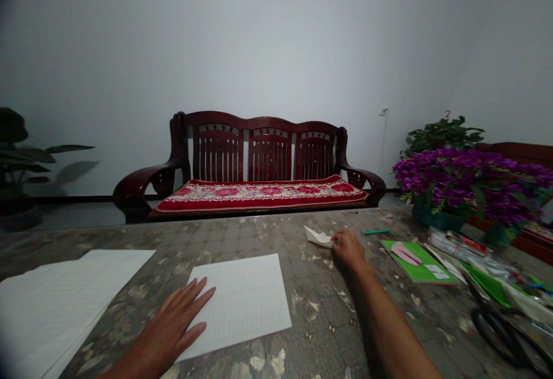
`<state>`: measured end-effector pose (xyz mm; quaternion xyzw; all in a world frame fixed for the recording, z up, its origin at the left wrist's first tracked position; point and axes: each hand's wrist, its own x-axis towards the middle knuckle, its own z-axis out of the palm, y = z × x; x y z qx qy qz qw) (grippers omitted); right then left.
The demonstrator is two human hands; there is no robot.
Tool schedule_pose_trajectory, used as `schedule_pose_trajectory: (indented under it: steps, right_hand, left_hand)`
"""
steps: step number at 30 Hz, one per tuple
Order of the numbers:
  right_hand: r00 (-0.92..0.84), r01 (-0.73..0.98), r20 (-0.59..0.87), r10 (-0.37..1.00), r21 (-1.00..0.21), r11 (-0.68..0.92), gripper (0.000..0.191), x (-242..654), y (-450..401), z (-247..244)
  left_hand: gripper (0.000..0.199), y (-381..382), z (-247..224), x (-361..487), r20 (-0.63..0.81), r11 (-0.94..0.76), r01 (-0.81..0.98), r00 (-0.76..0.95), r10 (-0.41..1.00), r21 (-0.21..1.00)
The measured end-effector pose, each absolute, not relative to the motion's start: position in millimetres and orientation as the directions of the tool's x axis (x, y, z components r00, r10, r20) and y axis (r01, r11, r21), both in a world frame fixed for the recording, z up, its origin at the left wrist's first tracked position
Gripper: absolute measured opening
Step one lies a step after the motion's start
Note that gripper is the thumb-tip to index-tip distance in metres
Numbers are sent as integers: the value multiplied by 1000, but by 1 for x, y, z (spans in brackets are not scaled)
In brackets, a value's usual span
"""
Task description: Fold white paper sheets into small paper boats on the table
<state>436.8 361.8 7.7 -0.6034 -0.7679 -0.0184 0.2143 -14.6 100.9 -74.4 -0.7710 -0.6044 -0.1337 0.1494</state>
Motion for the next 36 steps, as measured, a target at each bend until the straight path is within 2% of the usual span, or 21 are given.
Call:
schedule_pose_trajectory:
  steps: [9, 20, 24, 29, 36]
  right_hand:
    - [-124, 978, 346, 930, -116, 173, 18, 411, 326, 10]
    - [-28, 961, 422, 906, -238, 140, 28, 414, 315, -8]
    - [-9, 953, 407, 913, -272, 131, 32, 415, 314, -11]
    - [12, 950, 383, 924, -293, 109, 28, 412, 312, -15]
    - [-66, 922, 399, 914, -325, 208, 24, 423, 321, -16]
  left_hand:
    - [54, 101, -71, -13, 377, -227, 971, 238, 895, -72]
    - [53, 101, -71, -12, 358, -220, 975, 219, 908, -37]
    - [54, 102, -73, -13, 348, -215, 976, 213, 913, -32]
    - [54, 102, -72, -13, 348, -225, 973, 227, 910, -47]
    - [53, 101, -71, -12, 361, -225, 974, 219, 907, -26]
